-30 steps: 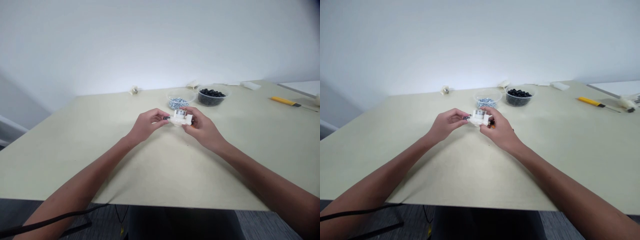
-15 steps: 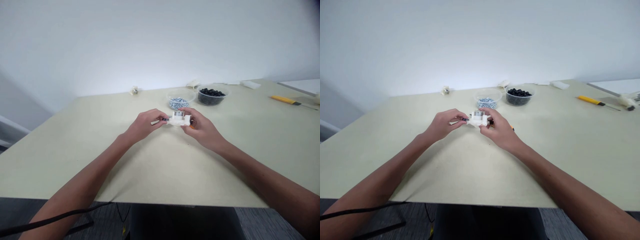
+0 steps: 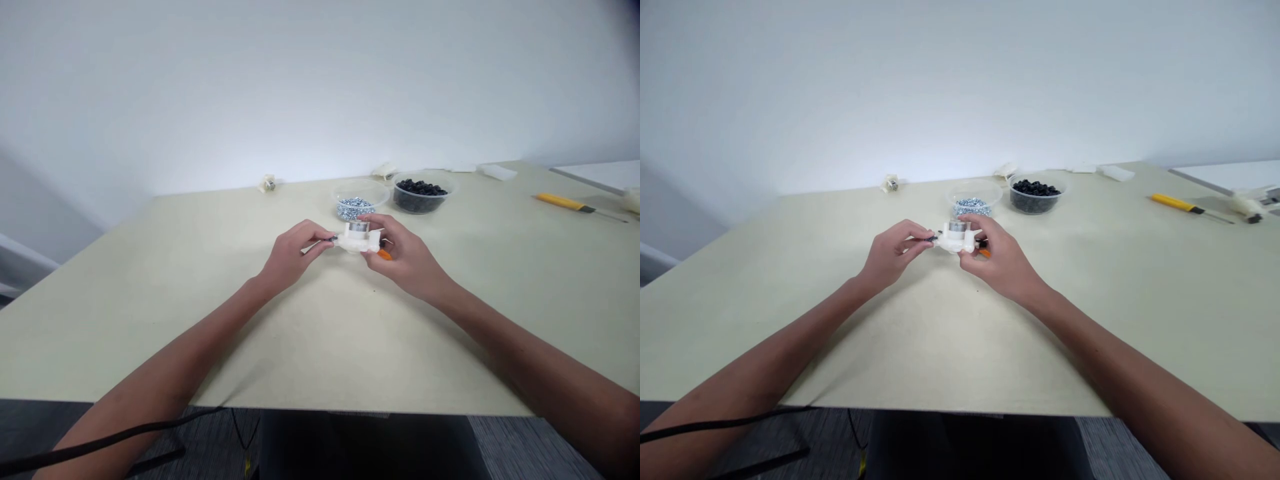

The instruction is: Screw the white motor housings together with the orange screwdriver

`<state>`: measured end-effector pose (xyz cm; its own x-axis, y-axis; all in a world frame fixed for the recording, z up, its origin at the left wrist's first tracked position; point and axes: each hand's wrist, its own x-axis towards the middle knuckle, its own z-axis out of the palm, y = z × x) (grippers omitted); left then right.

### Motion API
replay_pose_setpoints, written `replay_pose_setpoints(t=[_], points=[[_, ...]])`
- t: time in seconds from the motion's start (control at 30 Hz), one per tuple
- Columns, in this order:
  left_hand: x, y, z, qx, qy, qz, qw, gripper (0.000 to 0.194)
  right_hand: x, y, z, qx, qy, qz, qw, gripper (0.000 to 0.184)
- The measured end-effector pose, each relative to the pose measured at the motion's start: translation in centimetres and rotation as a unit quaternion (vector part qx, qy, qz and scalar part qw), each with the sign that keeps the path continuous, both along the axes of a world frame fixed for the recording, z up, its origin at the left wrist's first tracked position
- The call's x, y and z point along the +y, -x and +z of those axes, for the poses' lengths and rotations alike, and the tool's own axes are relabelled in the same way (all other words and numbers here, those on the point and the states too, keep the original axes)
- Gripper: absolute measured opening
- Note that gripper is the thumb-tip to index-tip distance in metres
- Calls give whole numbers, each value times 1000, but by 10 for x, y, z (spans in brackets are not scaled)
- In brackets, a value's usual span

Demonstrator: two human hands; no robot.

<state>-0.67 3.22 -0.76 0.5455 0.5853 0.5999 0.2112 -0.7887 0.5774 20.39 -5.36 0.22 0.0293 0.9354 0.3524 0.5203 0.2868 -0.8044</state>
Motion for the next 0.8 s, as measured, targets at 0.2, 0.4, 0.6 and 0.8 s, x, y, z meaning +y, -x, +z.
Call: replay_pose_setpoints(t=[0.2,0.4,0.6,0.8], points=[[-3,-3,2,-50,102,-13,993,24,0,0,1,-6,-8,-8,1000,52],[-6,-3,8,-67,228,-41,970,27,-1,1,2,-33,-25,-9,999,52],[-6,-5,13,-94,327,-38,940,24,-2,1,3,-38,-23,-9,999,53],[-6,-6,13,-64,340,-37,937,27,-2,0,2,-41,-12,-2,999,53]])
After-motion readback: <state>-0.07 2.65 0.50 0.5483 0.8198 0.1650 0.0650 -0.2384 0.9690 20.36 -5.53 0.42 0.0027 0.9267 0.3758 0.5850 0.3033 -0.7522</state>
